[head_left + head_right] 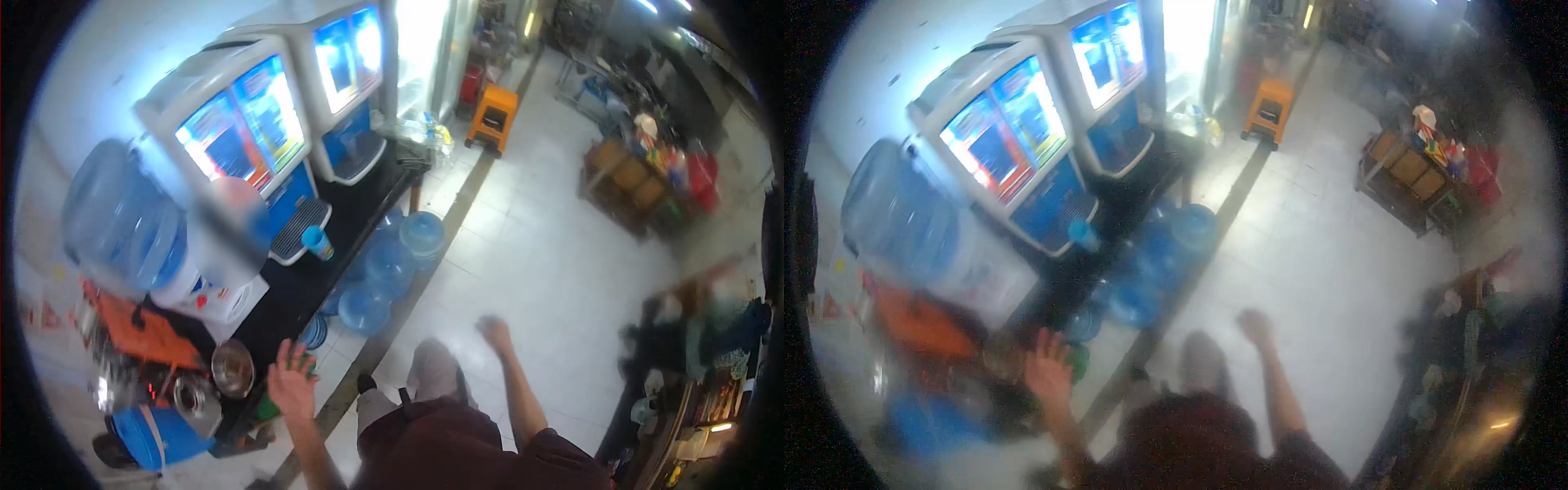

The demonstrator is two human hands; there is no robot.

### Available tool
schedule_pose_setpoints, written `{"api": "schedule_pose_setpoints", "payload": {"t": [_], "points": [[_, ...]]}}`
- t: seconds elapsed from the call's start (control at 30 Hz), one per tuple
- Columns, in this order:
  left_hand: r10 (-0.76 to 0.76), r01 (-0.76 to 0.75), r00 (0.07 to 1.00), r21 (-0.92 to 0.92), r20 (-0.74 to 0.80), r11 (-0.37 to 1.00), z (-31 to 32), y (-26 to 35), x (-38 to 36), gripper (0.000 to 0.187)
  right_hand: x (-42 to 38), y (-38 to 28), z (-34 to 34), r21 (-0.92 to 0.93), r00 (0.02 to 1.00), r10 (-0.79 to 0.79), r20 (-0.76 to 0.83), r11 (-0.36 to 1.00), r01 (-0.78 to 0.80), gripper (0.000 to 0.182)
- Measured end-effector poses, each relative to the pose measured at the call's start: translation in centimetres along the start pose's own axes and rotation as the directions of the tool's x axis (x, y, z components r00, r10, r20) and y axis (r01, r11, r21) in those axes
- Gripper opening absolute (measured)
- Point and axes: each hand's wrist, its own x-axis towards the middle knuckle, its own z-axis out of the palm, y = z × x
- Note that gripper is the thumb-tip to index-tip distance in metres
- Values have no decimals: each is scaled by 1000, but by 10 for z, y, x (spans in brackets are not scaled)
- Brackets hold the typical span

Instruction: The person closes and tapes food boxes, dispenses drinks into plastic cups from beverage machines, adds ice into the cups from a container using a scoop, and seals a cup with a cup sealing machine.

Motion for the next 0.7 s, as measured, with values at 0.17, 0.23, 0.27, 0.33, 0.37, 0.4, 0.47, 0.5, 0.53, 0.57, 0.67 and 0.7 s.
{"api": "schedule_pose_setpoints", "payload": {"t": [0.17, 0.23, 0.27, 0.33, 0.37, 0.4, 0.47, 0.5, 0.53, 0.57, 0.67, 0.7], "points": [[-423, 304, 875, 412, 235, 859, 56, -153, 181, 58, 249, 24, -81, 322, 980, 7, -199, 945, 58, 33], [-413, 314, 900, 450, 139, 836, 90, -221, 223, 57, 390, -17, -118, 435, 960, -59, -273, 883, 178, 30], [-410, 323, 909, 501, 71, 803, 108, -252, 250, 55, 473, -28, -118, 335, 928, -184, -324, 895, 294, 28], [-388, 346, 922, 454, -2, 821, 127, -315, 300, 53, 607, -86, -126, 457, 894, -222, -388, 796, 396, 25], [-340, 343, 936, 437, -89, 831, 143, -342, 318, 52, 668, -108, -116, 489, 868, -268, -419, 738, 464, 25], [-288, 334, 942, 418, -171, 845, 159, -359, 333, 50, 720, -124, -99, 512, 834, -310, -456, 675, 531, 24], [-240, 306, 951, 489, -194, 817, 184, -391, 358, 49, 802, -136, -64, 324, 863, -456, -218, 800, 505, 24], [-330, 402, 913, 397, -239, 825, 193, -399, 369, 48, 822, -143, -55, 343, 861, -471, -193, 789, 509, 24], [-416, 487, 867, 298, -273, 821, 210, -403, 379, 46, 837, -150, -43, 370, 918, -382, -104, 842, 393, 26], [-350, 467, 876, 404, -332, 786, 230, -408, 389, 44, 845, -158, -29, 386, 958, -288, -8, 882, 269, 28], [-312, 475, 856, 388, -413, 790, 226, -426, 417, 44, 873, -153, 33, 691, 912, -405, -66, 641, 334, 26], [-274, 434, 884, 447, -379, 783, 227, -430, 428, 43, 873, -162, 36, 706, 897, -439, -51, 620, 343, 26]]}}
